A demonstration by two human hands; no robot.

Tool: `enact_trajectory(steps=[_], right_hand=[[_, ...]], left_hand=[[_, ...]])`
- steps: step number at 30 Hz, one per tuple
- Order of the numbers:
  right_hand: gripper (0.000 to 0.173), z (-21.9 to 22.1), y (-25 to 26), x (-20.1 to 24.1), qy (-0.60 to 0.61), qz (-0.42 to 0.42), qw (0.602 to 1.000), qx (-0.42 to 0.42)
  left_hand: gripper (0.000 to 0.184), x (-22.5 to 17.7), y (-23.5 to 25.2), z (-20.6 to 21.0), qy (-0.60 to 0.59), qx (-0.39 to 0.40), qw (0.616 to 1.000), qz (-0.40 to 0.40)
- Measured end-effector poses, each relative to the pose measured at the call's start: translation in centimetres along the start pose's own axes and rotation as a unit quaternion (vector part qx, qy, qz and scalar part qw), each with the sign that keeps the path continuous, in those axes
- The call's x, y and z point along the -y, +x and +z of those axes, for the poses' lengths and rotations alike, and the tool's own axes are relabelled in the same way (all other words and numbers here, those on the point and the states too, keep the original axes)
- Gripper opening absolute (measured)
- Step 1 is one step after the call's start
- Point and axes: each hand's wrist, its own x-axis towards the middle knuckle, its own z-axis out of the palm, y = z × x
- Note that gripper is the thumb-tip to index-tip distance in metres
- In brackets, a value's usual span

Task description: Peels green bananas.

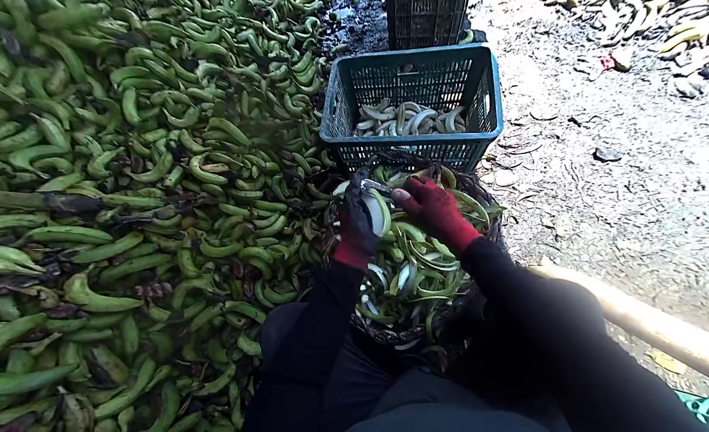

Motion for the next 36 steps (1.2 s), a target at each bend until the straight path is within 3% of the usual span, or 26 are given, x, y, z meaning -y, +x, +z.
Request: enact_trajectory(steps=[3, 6, 10, 12, 14, 16, 18, 21, 23, 25, 27, 28, 33, 36], right_hand=[[0.051, -0.2, -0.8, 0.0, -0.043, -0.021, 0.997, -0.06], [0.052, 0.5, -1.0, 0.1, -0.091, -0.037, 0.992, -0.077], [0.059, -1.8, 1.4, -1.8, 0.055, 0.074, 0.994, 0.062], [0.061, -2.2, 1.8, -3.1, 0.103, 0.11, 0.986, 0.078], [0.056, -1.3, 0.1, -2.4, 0.048, 0.074, 0.996, 0.002], [0.056, 0.4, -1.9, -1.3, -0.027, -0.058, 0.995, -0.079], [0.06, 1.6, -2.5, -0.3, -0.08, -0.162, 0.976, -0.124], [0.061, 2.0, -2.4, 0.1, -0.113, -0.206, 0.958, -0.164], [0.057, 1.6, -1.9, 0.3, -0.115, -0.179, 0.966, -0.149], [0.053, 1.1, -1.3, 0.3, -0.081, -0.129, 0.982, -0.114], [0.048, 0.8, -0.7, 0.1, -0.016, -0.075, 0.994, -0.072], [0.049, 0.5, -0.5, 0.0, 0.026, -0.045, 0.998, -0.037], [0.059, -0.5, 0.3, -1.4, 0.208, 0.077, 0.972, 0.073], [0.062, -0.8, 0.1, -2.7, 0.184, 0.099, 0.977, 0.047]], left_hand=[[0.06, -1.5, 1.8, 0.6, 0.087, -0.025, 0.994, -0.055], [0.045, -1.7, 1.1, 0.5, 0.176, -0.013, 0.983, -0.041], [0.046, -0.5, 0.2, -0.5, 0.25, 0.219, 0.941, 0.062], [0.045, 0.9, 0.6, -0.5, 0.246, 0.27, 0.926, 0.091], [0.043, 1.0, 0.8, -0.7, 0.161, 0.196, 0.967, 0.003], [0.05, -0.1, 0.9, -1.2, -0.003, 0.113, 0.99, -0.083], [0.052, -0.9, 0.9, -1.4, -0.218, 0.091, 0.961, -0.144], [0.045, -1.6, 1.0, -1.2, -0.352, 0.081, 0.913, -0.193], [0.038, -1.8, 0.5, -0.7, -0.267, 0.062, 0.946, -0.171], [0.036, -2.0, -1.1, 0.1, -0.045, 0.04, 0.995, -0.083], [0.043, -1.6, -2.0, 0.6, 0.19, 0.046, 0.981, 0.002], [0.045, -1.5, -2.1, 0.9, 0.233, 0.05, 0.971, 0.017], [0.05, -0.9, -1.7, 0.6, 0.153, 0.114, 0.981, 0.044], [0.047, -2.4, -0.9, -0.9, 0.129, 0.18, 0.975, 0.001]])
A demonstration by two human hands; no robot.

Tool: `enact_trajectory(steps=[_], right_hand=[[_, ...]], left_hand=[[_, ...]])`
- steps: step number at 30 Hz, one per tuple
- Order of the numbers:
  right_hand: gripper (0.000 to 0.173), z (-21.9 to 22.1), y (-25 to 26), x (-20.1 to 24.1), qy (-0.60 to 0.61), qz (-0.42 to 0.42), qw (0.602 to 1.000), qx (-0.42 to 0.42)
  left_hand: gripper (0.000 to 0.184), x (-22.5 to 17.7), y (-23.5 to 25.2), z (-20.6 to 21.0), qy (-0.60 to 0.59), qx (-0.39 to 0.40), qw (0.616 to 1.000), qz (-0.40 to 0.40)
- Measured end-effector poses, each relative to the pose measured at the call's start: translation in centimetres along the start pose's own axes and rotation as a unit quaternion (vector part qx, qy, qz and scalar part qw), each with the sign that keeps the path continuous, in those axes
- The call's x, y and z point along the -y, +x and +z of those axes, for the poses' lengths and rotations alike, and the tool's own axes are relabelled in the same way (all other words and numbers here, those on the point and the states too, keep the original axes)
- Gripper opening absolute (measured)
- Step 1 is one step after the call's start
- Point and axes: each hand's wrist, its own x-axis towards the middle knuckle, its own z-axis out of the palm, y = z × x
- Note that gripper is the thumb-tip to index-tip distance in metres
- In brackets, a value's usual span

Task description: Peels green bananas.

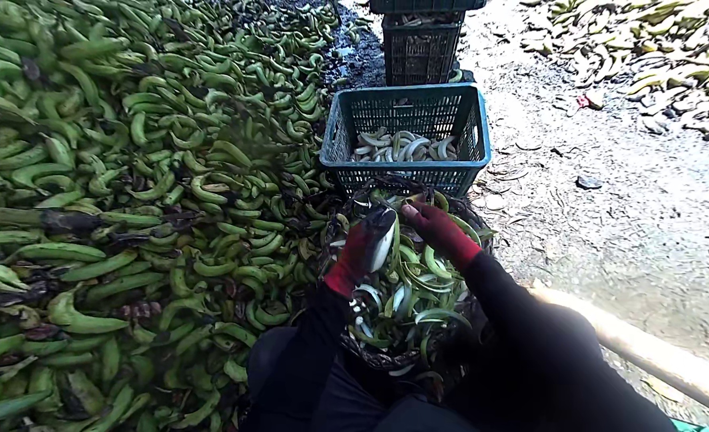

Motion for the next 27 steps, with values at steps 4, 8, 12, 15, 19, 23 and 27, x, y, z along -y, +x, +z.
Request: enact_trajectory(steps=[4, 8, 12, 15, 19, 23, 27], right_hand=[[0.057, -0.3, -0.6, -1.6, -0.064, -0.066, 0.991, -0.096], [0.064, 1.2, -1.6, 0.2, -0.188, -0.324, 0.926, -0.047], [0.061, 2.7, -1.9, 0.9, -0.237, -0.335, 0.911, -0.047], [0.057, 3.4, -1.2, 0.3, -0.192, -0.202, 0.956, -0.095], [0.057, 2.0, 0.8, -1.0, -0.031, 0.012, 0.996, -0.084], [0.053, -1.9, 1.0, -0.3, 0.147, 0.007, 0.981, -0.13], [0.049, -5.1, 0.1, 0.6, 0.285, -0.059, 0.939, -0.182]], left_hand=[[0.037, 0.5, 0.6, -2.8, -0.183, 0.014, 0.983, 0.002], [0.032, 1.5, 2.2, -3.2, -0.344, 0.019, 0.938, -0.026], [0.035, 1.5, 1.4, -1.8, -0.392, 0.036, 0.917, -0.062], [0.033, 0.8, 0.0, 0.8, -0.333, -0.034, 0.941, -0.054], [0.034, 1.3, 0.1, 1.4, -0.345, -0.053, 0.936, -0.038], [0.054, 3.8, 1.9, -2.6, -0.09, -0.054, 0.988, -0.11], [0.049, 4.5, 2.6, -2.1, 0.345, 0.112, 0.904, -0.226]])
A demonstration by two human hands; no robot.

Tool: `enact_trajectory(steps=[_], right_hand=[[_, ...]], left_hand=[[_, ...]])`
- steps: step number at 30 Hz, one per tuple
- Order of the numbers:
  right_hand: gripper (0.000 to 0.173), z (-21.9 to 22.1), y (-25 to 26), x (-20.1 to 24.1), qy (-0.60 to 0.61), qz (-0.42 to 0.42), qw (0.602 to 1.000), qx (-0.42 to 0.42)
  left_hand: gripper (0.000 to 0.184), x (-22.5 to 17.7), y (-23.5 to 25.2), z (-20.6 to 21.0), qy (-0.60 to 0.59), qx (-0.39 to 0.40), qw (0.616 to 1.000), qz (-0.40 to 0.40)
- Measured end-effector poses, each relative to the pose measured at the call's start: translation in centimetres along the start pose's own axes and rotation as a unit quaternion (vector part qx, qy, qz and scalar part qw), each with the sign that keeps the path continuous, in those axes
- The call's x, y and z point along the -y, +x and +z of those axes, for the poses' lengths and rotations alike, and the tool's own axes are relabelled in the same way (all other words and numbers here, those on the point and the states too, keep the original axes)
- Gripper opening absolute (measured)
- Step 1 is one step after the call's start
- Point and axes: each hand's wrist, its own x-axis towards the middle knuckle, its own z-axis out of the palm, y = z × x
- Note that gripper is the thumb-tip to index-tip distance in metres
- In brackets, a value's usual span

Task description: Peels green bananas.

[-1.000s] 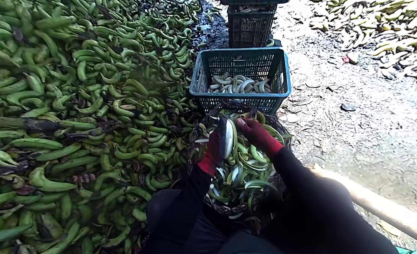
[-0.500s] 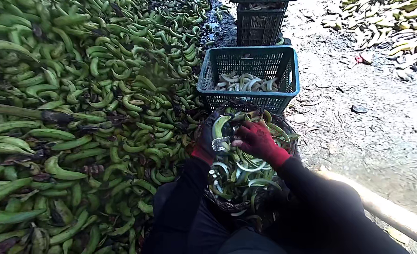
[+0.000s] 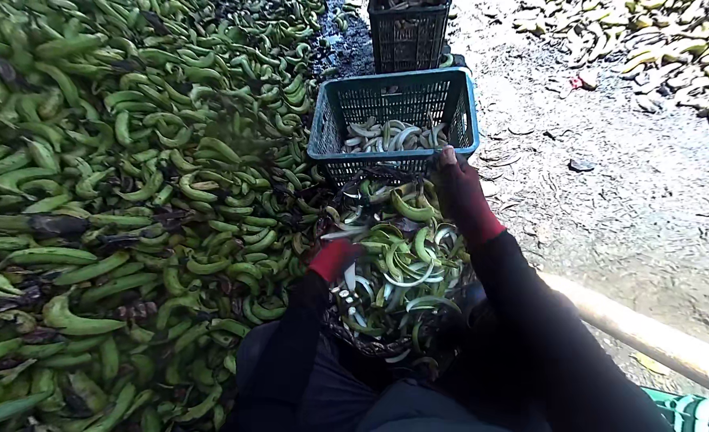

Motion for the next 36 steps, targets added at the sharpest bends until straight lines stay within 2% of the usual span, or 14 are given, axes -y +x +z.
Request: enact_trajectory(steps=[1, 3, 5, 6, 9, 12, 15, 20, 22, 25, 27, 30, 32, 36], right_hand=[[0.051, -0.5, 0.0, 0.7, 0.008, -0.004, 1.0, -0.021], [0.054, -1.6, 0.0, 1.7, 0.01, -0.005, 0.999, -0.05], [0.053, -2.1, 0.1, 1.8, 0.061, 0.007, 0.996, -0.068], [0.055, -2.4, 0.2, 1.6, 0.122, 0.029, 0.989, -0.08], [0.058, -3.9, 0.8, 1.7, 0.343, 0.078, 0.926, -0.14], [0.058, -5.2, 0.9, 2.4, 0.418, 0.088, 0.874, -0.231], [0.056, -5.7, 1.0, 2.9, 0.406, 0.077, 0.874, -0.255], [0.046, -4.1, 0.7, 2.6, 0.409, 0.09, 0.884, -0.208], [0.036, -3.6, 0.6, 2.3, 0.412, 0.101, 0.883, -0.201], [0.028, -3.3, -0.1, 1.8, 0.402, 0.128, 0.89, -0.172], [0.028, -3.5, -0.6, 1.0, 0.352, 0.122, 0.921, -0.112], [0.042, -2.9, -0.8, 1.2, 0.22, 0.059, 0.973, -0.018], [0.051, -2.0, -1.2, 1.1, 0.134, 0.017, 0.99, 0.049], [0.052, 0.0, -1.7, -1.0, 0.049, 0.049, 0.993, 0.093]], left_hand=[[0.049, -0.7, 0.2, 0.3, 0.012, 0.022, 1.0, -0.004], [0.05, -2.5, 1.3, -0.5, -0.151, -0.035, 0.987, 0.034], [0.055, -6.3, 2.2, -3.6, -0.379, -0.087, 0.918, 0.074], [0.058, -8.2, 2.4, -5.3, -0.4, -0.123, 0.905, 0.072], [0.058, -8.1, 4.6, -6.7, -0.107, -0.216, 0.97, 0.03], [0.041, -2.4, 6.6, -2.2, 0.162, -0.044, 0.985, 0.037], [0.07, 0.9, 6.6, 3.3, 0.249, 0.046, 0.966, 0.049], [0.059, 0.5, 5.0, 3.7, 0.299, 0.012, 0.952, 0.063], [0.06, -0.5, 3.8, 1.0, 0.249, 0.035, 0.965, 0.076], [0.062, -1.3, 0.9, -3.5, 0.007, 0.001, 0.993, 0.12], [0.058, -1.6, -1.7, -5.5, -0.208, -0.047, 0.961, 0.176], [0.046, -2.0, -4.1, -6.6, -0.427, -0.084, 0.863, 0.256], [0.043, -2.6, -4.4, -6.4, -0.462, -0.1, 0.84, 0.266], [0.053, -3.6, -2.5, -4.7, -0.437, -0.135, 0.872, 0.173]])
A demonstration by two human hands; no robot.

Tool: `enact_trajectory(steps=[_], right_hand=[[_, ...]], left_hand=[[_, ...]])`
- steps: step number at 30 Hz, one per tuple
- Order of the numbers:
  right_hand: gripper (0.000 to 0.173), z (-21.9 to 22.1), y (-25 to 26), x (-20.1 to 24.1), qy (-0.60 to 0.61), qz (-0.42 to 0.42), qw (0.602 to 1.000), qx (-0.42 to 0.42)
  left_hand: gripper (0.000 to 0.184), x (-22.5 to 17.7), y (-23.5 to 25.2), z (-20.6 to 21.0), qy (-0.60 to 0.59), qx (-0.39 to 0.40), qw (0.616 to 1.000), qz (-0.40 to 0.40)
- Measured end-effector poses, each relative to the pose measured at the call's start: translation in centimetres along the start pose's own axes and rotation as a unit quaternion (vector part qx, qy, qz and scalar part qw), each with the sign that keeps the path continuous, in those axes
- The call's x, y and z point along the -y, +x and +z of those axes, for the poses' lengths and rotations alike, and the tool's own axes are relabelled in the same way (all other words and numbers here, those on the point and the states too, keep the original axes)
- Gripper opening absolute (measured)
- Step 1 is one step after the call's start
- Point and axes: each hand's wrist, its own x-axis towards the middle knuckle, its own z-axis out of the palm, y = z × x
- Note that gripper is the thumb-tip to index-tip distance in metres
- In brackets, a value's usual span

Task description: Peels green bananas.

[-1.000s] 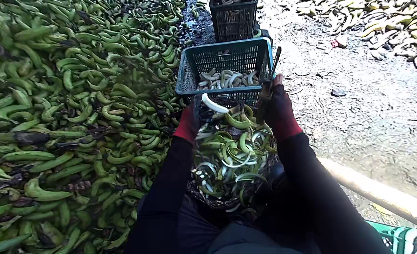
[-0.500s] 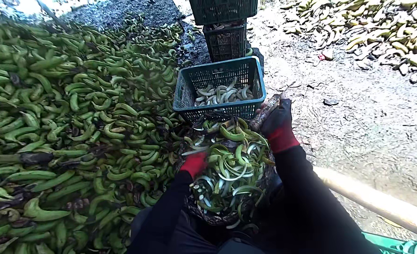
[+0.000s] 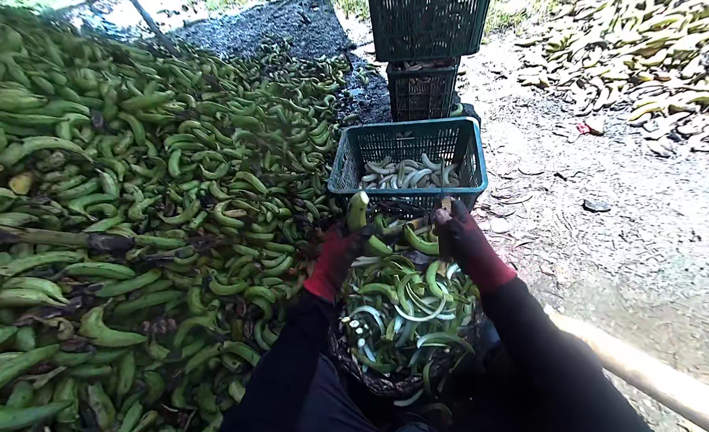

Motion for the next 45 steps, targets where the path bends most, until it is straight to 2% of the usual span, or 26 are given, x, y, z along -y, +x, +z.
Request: enact_trajectory(steps=[2, 3, 5, 6, 8, 9, 11, 13, 15, 18, 21, 23, 26, 28, 29, 31, 33, 35, 36, 39, 42, 43, 45], right_hand=[[0.046, 0.2, 0.2, -0.6, -0.01, 0.022, 0.999, -0.024], [0.047, 0.1, 0.3, -0.5, -0.015, 0.025, 0.999, -0.032], [0.051, -0.1, 0.4, -0.2, -0.019, 0.027, 0.998, -0.046], [0.052, 0.0, 0.3, 0.1, -0.019, 0.028, 0.998, -0.048], [0.048, 0.4, -0.1, 0.5, -0.04, 0.008, 0.999, -0.016], [0.05, 0.7, -0.4, 0.6, -0.074, -0.012, 0.997, 0.004], [0.055, 1.7, -0.9, 0.5, -0.154, -0.067, 0.985, 0.035], [0.06, 2.4, -1.4, 0.2, -0.256, -0.094, 0.959, 0.073], [0.061, 3.2, -1.7, -0.3, -0.317, -0.08, 0.939, 0.108], [0.058, 4.3, -1.8, -1.1, -0.4, -0.052, 0.897, 0.178], [0.052, 5.2, -2.5, -1.3, -0.441, -0.088, 0.866, 0.217], [0.056, 5.4, -2.5, -1.8, -0.464, -0.133, 0.855, 0.189], [0.059, 4.9, -1.5, -2.3, -0.518, -0.191, 0.832, 0.049], [0.06, 4.3, 0.3, -1.3, -0.546, -0.155, 0.821, -0.062], [0.06, 3.9, 1.0, -0.8, -0.543, -0.122, 0.826, -0.089], [0.06, 3.3, 0.9, -0.4, -0.491, -0.091, 0.864, -0.073], [0.064, 3.4, -1.1, -0.7, -0.416, -0.106, 0.902, 0.033], [0.065, 4.2, -2.1, -1.3, -0.408, -0.137, 0.894, 0.122], [0.064, 4.5, -2.1, -1.5, -0.422, -0.153, 0.882, 0.141], [0.065, 4.4, -0.9, -1.6, -0.493, -0.156, 0.85, 0.099], [0.066, 3.4, 1.5, -1.2, -0.544, -0.128, 0.828, -0.048], [0.067, 3.0, 2.1, -0.8, -0.542, -0.11, 0.829, -0.082], [0.066, 2.6, 1.7, -0.2, -0.509, -0.097, 0.851, -0.089]], left_hand=[[0.052, 0.3, 0.2, 0.3, -0.038, -0.054, 0.997, 0.028], [0.052, -0.6, -0.2, 0.0, -0.07, -0.055, 0.994, 0.066], [0.064, -3.4, -2.0, -0.9, -0.163, 0.039, 0.977, 0.129], [0.076, -4.5, -2.6, -1.3, -0.23, 0.091, 0.963, 0.108], [0.096, -5.1, -2.2, -1.6, -0.34, 0.148, 0.929, -0.021], [0.094, -4.7, -1.7, -1.3, -0.352, 0.149, 0.921, -0.075], [0.073, -3.0, -1.0, -0.4, -0.315, 0.131, 0.933, -0.115], [0.059, -0.7, -0.6, 0.1, -0.273, 0.112, 0.949, -0.111], [0.05, 0.5, -0.1, 0.3, -0.263, 0.097, 0.956, -0.089], [0.046, 0.8, 0.1, 0.4, -0.22, 0.062, 0.973, -0.036], [0.042, 0.3, 0.6, 0.6, -0.271, 0.04, 0.961, -0.034], [0.042, 0.5, -0.8, 0.9, -0.28, 0.052, 0.958, -0.013], [0.045, 1.3, -4.0, 2.3, -0.214, 0.038, 0.976, -0.03], [0.049, 1.6, -4.6, 3.6, -0.166, 0.015, 0.983, -0.074], [0.052, 1.8, -4.1, 4.0, -0.148, 0.008, 0.985, -0.082], [0.057, 2.4, -2.6, 3.5, -0.129, -0.001, 0.99, -0.059], [0.056, 2.3, -1.9, 2.2, -0.148, -0.007, 0.989, -0.016], [0.048, 1.7, -0.9, 1.6, -0.229, 0.008, 0.973, 0.025], [0.046, 1.1, -0.3, 2.0, -0.271, 0.008, 0.962, 0.031], [0.047, 2.6, -1.8, 2.4, -0.291, 0.059, 0.955, -0.013], [0.051, 3.6, -2.4, 3.2, -0.271, 0.134, 0.949, -0.096], [0.053, 3.6, -2.8, 3.6, -0.238, 0.122, 0.957, -0.114], [0.051, 3.3, -3.6, 4.2, -0.138, 0.042, 0.986, -0.087]])
